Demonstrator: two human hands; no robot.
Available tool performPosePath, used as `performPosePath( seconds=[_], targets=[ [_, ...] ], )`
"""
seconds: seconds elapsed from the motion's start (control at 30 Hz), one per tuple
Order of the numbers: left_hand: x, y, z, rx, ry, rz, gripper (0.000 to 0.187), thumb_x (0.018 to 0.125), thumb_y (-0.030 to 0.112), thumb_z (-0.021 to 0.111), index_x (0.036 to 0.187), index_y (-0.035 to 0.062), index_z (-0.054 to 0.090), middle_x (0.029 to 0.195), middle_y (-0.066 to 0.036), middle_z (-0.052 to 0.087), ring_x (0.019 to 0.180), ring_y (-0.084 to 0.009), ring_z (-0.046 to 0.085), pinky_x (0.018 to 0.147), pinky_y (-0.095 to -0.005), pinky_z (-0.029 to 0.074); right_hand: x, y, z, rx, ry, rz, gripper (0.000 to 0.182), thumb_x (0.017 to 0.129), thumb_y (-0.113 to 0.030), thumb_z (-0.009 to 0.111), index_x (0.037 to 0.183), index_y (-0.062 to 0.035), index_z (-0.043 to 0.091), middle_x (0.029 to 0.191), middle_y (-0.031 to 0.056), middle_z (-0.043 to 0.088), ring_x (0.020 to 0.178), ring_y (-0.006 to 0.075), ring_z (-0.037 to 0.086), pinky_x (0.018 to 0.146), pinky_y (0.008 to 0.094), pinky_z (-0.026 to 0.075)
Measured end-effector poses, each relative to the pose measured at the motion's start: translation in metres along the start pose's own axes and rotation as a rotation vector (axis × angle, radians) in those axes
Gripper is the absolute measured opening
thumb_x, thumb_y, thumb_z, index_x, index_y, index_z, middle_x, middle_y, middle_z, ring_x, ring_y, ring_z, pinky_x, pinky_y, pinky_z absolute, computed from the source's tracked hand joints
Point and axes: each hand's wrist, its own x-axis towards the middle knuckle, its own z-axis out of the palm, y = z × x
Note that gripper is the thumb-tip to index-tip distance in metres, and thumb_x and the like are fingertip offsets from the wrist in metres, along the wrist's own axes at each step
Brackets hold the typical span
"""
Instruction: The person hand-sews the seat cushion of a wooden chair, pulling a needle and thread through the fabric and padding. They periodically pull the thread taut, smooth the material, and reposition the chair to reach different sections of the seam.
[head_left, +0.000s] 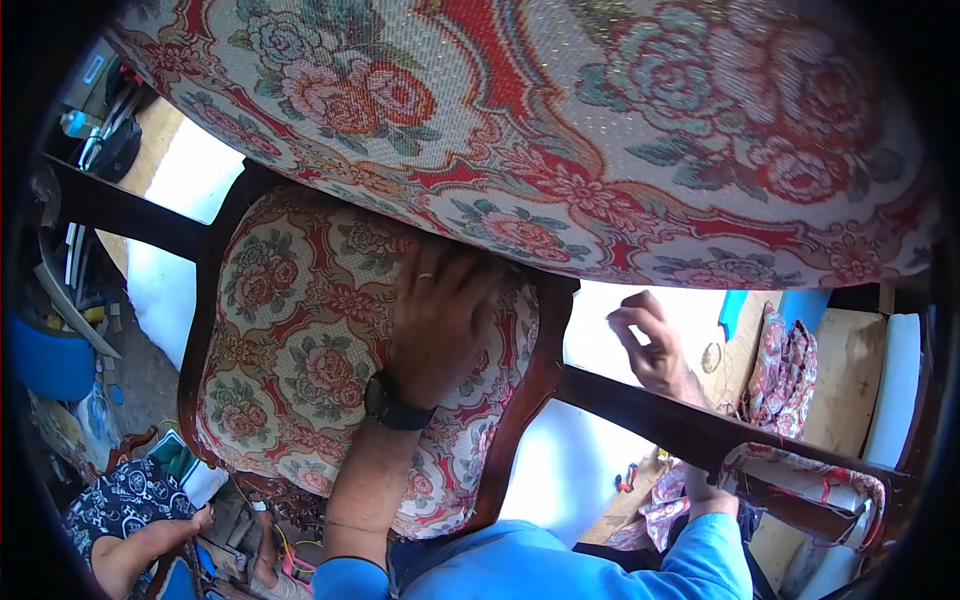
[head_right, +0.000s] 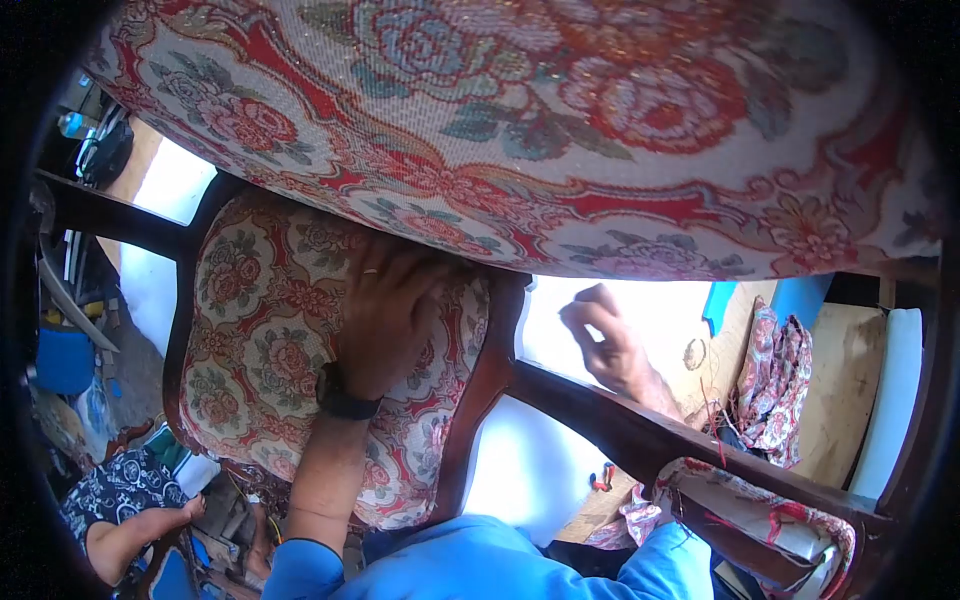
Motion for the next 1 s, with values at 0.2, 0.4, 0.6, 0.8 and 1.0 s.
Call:
performPosePath(
  seconds=[0.2, 0.4, 0.6, 0.8, 1.0],
  targets=[
    [-0.001, 0.008, 0.005, -0.036, -0.044, 0.064, 0.02, 0.1, 0.019, 0.066, 0.117, 0.0109, 0.074, 0.122, -0.009, 0.071, 0.127, -0.0321, 0.059, 0.123, -0.0579, 0.033, -0.139, 0.049, -0.004, -0.514, 0.182, 0.402, 0.016, 0.091, 0.005, 0.071, 0.104, -0.0052, 0.072, 0.103, 0.0153, 0.066, 0.091, 0.0305, 0.07, 0.076, 0.0394, 0.056],
    [-0.01, 0.002, 0.018, 0.039, -0.296, 0.194, 0.026, 0.096, 0.02, 0.067, 0.121, 0.0106, 0.071, 0.115, -0.013, 0.072, 0.104, -0.0374, 0.068, 0.115, -0.0533, 0.044, -0.223, 0.081, 0.022, -0.701, 0.262, 0.399, 0.034, 0.09, -0.006, 0.074, 0.124, -0.0051, 0.07, 0.129, 0.0193, 0.065, 0.117, 0.0374, 0.064, 0.1, 0.0477, 0.053],
    [-0.031, 0.0, 0.035, 0.251, -0.088, 0.323, 0.041, 0.097, 0.017, 0.07, 0.135, 0.0011, 0.067, 0.14, -0.022, 0.064, 0.135, -0.0374, 0.058, 0.116, -0.0493, 0.045, -0.237, -0.038, 0.027, -0.483, 0.659, 0.434, 0.042, 0.087, -0.002, 0.077, 0.128, -0.0014, 0.068, 0.127, 0.0186, 0.068, 0.113, 0.0391, 0.065, 0.097, 0.0485, 0.053],
    [-0.121, 0.112, 0.019, -0.444, 0.029, -0.198, 0.026, 0.107, 0.015, 0.066, 0.124, -0.0035, 0.071, 0.129, -0.018, 0.071, 0.119, -0.0328, 0.068, 0.107, -0.0401, 0.052, -0.381, -0.132, 0.107, -0.11, 0.376, 0.533, 0.024, 0.083, -0.001, 0.074, 0.107, -0.003, 0.073, 0.1, 0.0149, 0.071, 0.091, 0.0336, 0.07, 0.08, 0.0434, 0.056],
    [-0.209, 0.224, 0.076, -0.545, -0.791, 0.071, 0.013, 0.097, 0.008, 0.073, 0.107, 0.0007, 0.075, 0.101, -0.016, 0.072, 0.09, -0.0312, 0.071, 0.081, -0.0402, 0.058, -0.456, -0.152, 0.117, -0.122, 0.433, 0.89, 0.017, 0.091, -0.011, 0.076, 0.105, -0.0012, 0.073, 0.094, 0.0171, 0.07, 0.089, 0.0379, 0.071, 0.078, 0.0475, 0.057]
  ],
)
